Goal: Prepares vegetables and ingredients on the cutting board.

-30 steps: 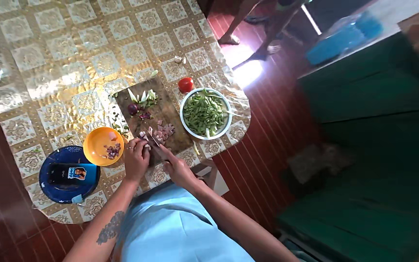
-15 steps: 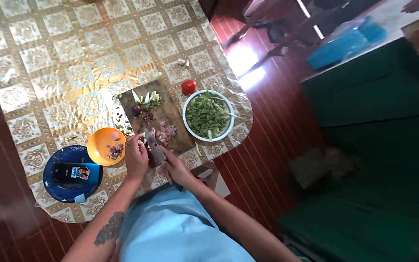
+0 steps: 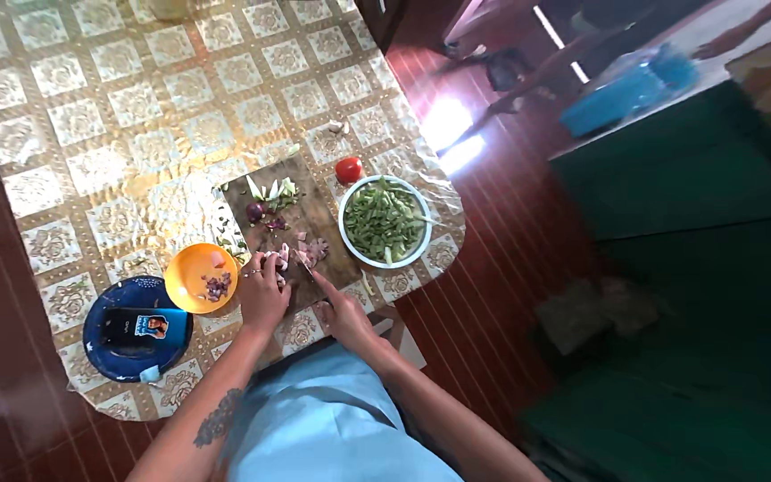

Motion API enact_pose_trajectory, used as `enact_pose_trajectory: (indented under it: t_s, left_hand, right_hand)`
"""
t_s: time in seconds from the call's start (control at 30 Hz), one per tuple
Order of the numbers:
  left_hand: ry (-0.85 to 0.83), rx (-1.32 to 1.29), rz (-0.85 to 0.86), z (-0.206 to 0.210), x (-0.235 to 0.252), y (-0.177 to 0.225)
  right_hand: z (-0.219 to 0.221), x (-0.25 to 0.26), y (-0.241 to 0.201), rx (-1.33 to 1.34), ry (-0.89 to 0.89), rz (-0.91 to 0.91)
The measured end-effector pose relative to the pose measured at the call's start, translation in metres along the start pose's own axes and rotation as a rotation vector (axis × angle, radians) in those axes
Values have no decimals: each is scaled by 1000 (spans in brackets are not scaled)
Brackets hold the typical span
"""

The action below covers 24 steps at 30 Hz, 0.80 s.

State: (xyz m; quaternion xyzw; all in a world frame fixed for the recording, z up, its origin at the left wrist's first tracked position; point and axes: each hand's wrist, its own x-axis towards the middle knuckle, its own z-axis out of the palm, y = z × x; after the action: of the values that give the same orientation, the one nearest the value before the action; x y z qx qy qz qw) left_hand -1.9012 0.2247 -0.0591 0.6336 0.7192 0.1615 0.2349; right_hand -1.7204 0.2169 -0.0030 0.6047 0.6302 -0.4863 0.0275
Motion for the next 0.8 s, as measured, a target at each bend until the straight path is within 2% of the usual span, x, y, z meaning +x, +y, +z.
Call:
enact_pose_trajectory:
  t_s: [0.1, 0.27, 0.47, 0.8]
  left_hand:
    - [-71, 7, -93, 3, 12, 4]
    - [-39, -16, -133, 5, 22, 7]
    - [4, -65, -79, 7, 18, 5]
    - [-25, -33, -28, 11, 22, 4]
  right_hand:
    - [3, 1, -10, -71, -19, 7]
    - [4, 5, -25, -112, -21, 87]
    - [4, 6, -29, -158, -72, 92]
    - [-6, 14, -26, -143, -59, 140]
